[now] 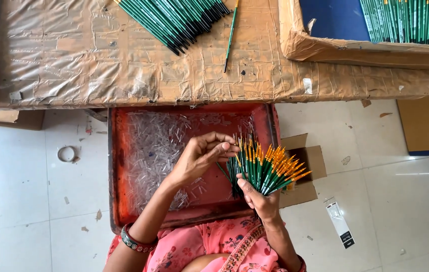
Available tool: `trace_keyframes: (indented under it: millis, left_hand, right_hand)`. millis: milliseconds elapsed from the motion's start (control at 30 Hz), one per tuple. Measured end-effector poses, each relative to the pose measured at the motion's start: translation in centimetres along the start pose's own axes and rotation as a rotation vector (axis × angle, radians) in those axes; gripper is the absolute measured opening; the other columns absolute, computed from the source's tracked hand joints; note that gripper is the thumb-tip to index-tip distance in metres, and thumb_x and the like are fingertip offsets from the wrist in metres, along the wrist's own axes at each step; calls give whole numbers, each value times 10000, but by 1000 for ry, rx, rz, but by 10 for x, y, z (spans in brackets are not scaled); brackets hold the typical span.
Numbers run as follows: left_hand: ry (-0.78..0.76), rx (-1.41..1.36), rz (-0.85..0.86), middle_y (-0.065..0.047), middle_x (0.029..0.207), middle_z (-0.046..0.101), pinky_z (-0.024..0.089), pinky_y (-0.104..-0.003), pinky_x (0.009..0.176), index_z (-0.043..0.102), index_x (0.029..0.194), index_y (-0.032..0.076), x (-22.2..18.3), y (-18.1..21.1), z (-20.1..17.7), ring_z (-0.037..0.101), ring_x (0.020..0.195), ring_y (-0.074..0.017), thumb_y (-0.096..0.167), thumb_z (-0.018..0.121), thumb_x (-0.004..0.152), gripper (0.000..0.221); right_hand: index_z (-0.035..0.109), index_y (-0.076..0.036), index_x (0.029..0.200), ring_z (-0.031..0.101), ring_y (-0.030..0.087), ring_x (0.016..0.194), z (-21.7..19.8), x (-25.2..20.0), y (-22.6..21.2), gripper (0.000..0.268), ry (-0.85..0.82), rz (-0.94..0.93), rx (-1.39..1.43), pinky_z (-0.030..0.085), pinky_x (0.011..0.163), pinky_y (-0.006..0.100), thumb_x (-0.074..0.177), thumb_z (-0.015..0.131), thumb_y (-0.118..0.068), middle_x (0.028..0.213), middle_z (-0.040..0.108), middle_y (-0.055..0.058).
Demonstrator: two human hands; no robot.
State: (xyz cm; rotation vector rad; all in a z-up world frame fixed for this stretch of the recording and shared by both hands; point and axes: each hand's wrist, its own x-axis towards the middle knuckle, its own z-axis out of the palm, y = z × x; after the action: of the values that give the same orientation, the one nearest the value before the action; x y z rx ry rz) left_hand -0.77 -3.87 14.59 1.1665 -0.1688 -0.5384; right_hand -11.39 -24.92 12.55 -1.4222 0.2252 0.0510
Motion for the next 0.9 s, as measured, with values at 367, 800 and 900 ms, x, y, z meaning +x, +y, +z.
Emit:
trace_keyframes:
  millis: [367, 800, 900]
  left_hand:
    - [75, 39, -92, -143, 1051, 787, 647, -327, 823, 673, 1173, -55, -3, -13, 16, 758, 950, -196, 194, 648, 1022, 293]
    - [266, 762, 96, -110, 987, 821, 661, -284, 780, 706, 1077, 7, 0, -40, -13, 804, 922, -158, 162, 748, 925, 222]
    - [175, 570, 23, -104, 1028, 825, 632, -295, 804, 772, 1113, 27, -2, -16, -4, 794, 930, -164, 202, 741, 941, 248]
  right_hand:
    - [683, -24, 1007, 501, 44, 428, 5, -1, 3, 160, 89, 52, 22, 357, 336, 211, 866, 722, -88, 849, 771, 70]
    - [722, -41, 905, 592, 65, 452, 11, 12, -19, 128, 68, -344, -469, 464, 415, 232, 939, 760, -158, 633, 674, 9]
    - [730, -19, 884, 561, 65, 412, 10, 8, -18, 143, 46, -111, -244, 422, 356, 225, 955, 751, -141, 597, 641, 20]
